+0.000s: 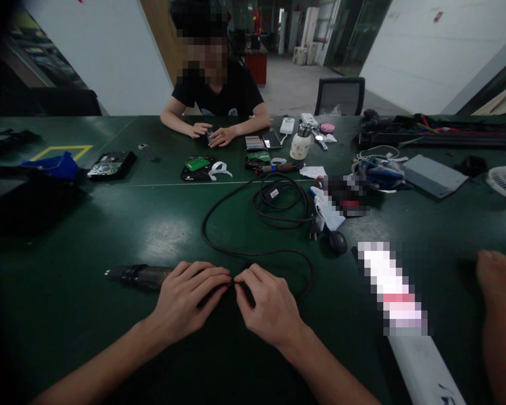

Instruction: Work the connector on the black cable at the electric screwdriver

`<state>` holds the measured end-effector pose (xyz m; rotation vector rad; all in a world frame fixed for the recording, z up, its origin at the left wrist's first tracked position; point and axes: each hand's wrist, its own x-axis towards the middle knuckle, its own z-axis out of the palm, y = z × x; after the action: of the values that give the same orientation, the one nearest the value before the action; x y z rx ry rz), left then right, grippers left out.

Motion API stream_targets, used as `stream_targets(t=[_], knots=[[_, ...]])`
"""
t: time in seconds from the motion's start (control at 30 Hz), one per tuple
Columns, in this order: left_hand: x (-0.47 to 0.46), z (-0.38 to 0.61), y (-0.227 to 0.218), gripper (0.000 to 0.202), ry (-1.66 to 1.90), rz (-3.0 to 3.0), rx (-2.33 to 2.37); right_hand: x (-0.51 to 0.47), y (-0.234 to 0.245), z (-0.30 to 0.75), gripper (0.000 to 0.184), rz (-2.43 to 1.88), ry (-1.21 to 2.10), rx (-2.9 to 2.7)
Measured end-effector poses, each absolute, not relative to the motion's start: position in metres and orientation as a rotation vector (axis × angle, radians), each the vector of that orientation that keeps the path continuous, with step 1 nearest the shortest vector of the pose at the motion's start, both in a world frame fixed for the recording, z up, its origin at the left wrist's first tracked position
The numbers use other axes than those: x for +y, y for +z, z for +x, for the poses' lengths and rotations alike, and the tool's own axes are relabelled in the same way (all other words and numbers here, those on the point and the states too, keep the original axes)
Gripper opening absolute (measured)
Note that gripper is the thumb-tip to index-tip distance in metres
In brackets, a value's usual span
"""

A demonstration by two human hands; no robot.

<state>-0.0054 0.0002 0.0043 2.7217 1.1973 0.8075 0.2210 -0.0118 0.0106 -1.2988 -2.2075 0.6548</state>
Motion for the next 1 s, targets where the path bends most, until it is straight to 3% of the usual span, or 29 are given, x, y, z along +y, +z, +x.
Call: stream_targets(t=[0.13, 0.33, 0.53, 0.7, 0.9, 1.0], knots=[[0.0016, -0.0038, 0.0032, 0.012, 0.830, 2.712, 1.250, -0.0112, 0.0091, 0.2208, 0.015, -1.287, 0.651, -2.194], [0.0023, -0.0060, 0.0049, 0.024, 0.781, 2.709, 1.178, -0.0113, 0.0090, 0.2211, 0.015, -1.300, 0.657, -2.188], [0.0003, -0.0016, 0.0046, 0.010, 0.825, 2.642, 1.291, -0.0122, 0.0099, 0.2208, 0.016, -1.308, 0.681, -2.187], [-0.0012, -0.0038, 0.0071, 0.024, 0.802, 2.669, 1.202, -0.0123, 0.0109, 0.2209, 0.016, -1.311, 0.689, -2.195], [-0.0031, -0.0033, 0.0035, 0.011, 0.809, 2.625, 1.280, -0.0123, 0.0096, 0.2233, 0.016, -1.290, 0.734, -2.192], [-0.0035, -0.0035, 0.0044, 0.016, 0.794, 2.632, 1.265, -0.0125, 0.0078, 0.2235, 0.014, -1.291, 0.750, -2.182]])
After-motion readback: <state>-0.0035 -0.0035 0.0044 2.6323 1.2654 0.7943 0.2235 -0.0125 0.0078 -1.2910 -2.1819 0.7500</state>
